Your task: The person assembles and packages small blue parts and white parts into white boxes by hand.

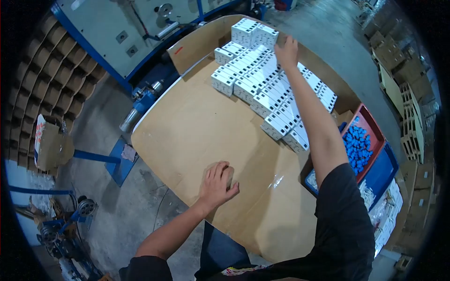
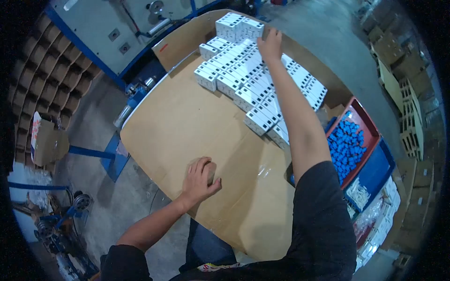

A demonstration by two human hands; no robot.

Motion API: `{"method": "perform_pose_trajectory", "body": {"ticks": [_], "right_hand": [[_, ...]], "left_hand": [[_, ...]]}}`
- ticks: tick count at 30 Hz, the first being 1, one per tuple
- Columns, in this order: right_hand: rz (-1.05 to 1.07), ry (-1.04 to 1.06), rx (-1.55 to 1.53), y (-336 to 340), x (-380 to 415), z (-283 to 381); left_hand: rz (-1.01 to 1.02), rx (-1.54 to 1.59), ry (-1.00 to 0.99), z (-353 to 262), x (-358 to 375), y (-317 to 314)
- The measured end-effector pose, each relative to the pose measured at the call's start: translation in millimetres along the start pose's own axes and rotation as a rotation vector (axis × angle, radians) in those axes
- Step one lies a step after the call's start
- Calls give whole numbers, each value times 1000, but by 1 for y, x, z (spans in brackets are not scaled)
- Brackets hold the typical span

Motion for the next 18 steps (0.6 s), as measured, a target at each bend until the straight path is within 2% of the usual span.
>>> {"method": "perform_pose_trajectory", "body": {"ticks": [4,6,7,9,10,11,13,14,16,18], "right_hand": [[174,-111,-190,58,56,7],[391,-196,-347,115,113,35],[400,-31,-416,142,146,42],[627,-206,-472,211,225,72],[732,-282,-659,236,267,81],[841,-221,-810,253,306,88],[1031,-484,-810,284,389,87],[1126,-543,-758,295,430,78],[1221,-791,-819,319,504,60],[1222,-759,-846,339,554,43]], "left_hand": [[-48,-12,-16,-3,2,3],[11,-79,-30,-7,3,2],[-3,-82,-45,-8,4,3],[24,-106,-35,-8,5,0],[13,-114,-44,-9,6,1],[-1,-127,-53,-9,6,0],[-25,-150,-64,-11,9,3],[-23,-144,-66,-13,10,5],[-33,-135,-68,-13,11,1],[-77,-171,-98,-9,16,-4]]}}
Point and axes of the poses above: each hand's wrist, its own x-axis away from the middle knuckle, its own y-axis out of the back of the hand, z = x × y, the point moved 6 cm from there along -x, towards the middle knuckle, and after that the axes turned 6 degrees about -y, right-handed, at the moved point
